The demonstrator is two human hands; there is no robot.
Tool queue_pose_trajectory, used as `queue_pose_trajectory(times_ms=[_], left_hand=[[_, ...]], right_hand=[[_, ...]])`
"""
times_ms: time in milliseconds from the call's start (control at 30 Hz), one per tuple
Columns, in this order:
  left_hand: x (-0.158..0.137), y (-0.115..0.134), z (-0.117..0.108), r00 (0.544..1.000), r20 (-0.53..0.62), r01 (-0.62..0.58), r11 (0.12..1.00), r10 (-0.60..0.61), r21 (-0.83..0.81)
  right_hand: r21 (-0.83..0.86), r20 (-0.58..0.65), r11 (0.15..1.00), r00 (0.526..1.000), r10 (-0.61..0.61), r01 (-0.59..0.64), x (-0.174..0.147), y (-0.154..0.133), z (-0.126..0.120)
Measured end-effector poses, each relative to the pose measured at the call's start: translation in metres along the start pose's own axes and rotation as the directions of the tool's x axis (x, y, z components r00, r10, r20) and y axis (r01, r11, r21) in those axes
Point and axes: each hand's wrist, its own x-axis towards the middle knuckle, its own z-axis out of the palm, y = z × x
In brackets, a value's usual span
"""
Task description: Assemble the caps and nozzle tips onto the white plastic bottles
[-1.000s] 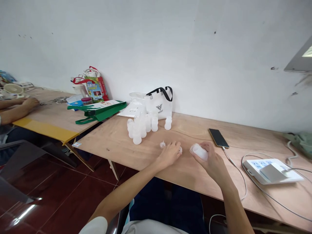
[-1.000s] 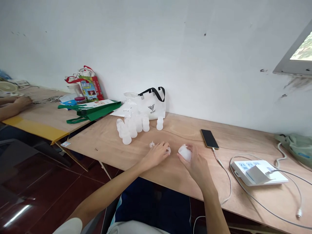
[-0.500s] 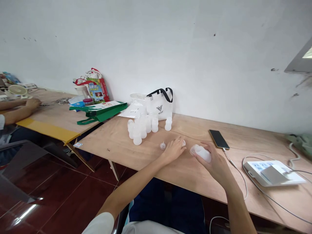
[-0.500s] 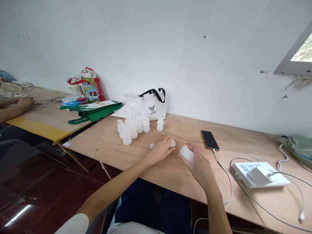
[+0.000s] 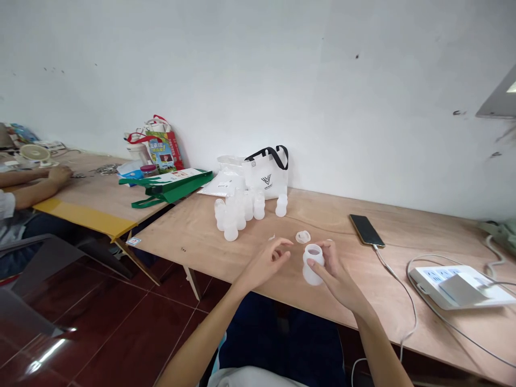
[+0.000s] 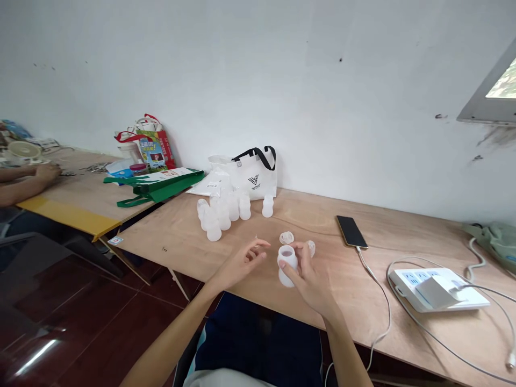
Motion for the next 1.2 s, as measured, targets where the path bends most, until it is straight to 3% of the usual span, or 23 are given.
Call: queue_pose_trajectory(times_ms=[100,200,333,400,467,533,633,733,800,933,1200], left_hand=[[0.001,-0.002,-0.016,0.993,-0.111,0.030,1.000,-0.029,0.002],[0.000,-0.006,-0.034,0.979,-0.190,0.092,0.992,-0.074,0.090],[-0.005,-0.010,-0.052,0.974,-0.180,0.179,0.956,-0.138,0.234],[-0.008,-0.010,-0.057,0.973,-0.176,0.193,0.946,-0.151,0.259],[-0.010,-0.008,-0.063,0.960,-0.245,0.198,0.947,-0.136,0.251],[-0.012,-0.008,-0.072,0.919,-0.381,0.209,0.945,-0.102,0.252],[-0.015,-0.014,-0.089,0.808,-0.588,0.263,0.915,-0.036,0.306],[-0.017,-0.028,-0.103,0.734,-0.680,0.335,0.873,-0.006,0.354],[-0.016,-0.039,-0.108,0.732,-0.681,0.356,0.860,-0.013,0.366],[-0.010,-0.059,-0.106,0.773,-0.633,0.340,0.871,-0.043,0.356],[0.001,-0.079,-0.095,0.778,-0.599,0.444,0.840,-0.189,0.311]], right_hand=[[-0.012,-0.036,0.999,0.998,-0.049,0.049,0.003,0.001,0.000],[0.004,-0.158,0.999,0.987,-0.032,0.033,0.007,0.005,-0.001],[0.134,-0.293,0.990,0.956,0.004,0.036,0.017,0.011,0.000],[0.114,-0.308,0.993,0.951,0.029,0.007,0.031,0.013,-0.003],[0.067,-0.295,0.997,0.954,0.047,-0.028,0.053,0.013,-0.007],[-0.007,-0.320,1.000,0.947,0.019,-0.022,0.082,0.013,-0.013],[-0.253,-0.297,0.961,0.954,0.033,-0.112,0.130,0.017,-0.017],[-0.287,-0.274,0.947,0.960,0.062,-0.143,0.168,0.027,-0.013],[-0.291,-0.253,0.945,0.964,0.077,-0.152,0.184,0.035,-0.005],[-0.301,-0.241,0.940,0.967,0.087,-0.160,0.197,0.046,0.011],[-0.283,-0.253,0.953,0.967,0.031,-0.105,0.175,0.037,0.014]])
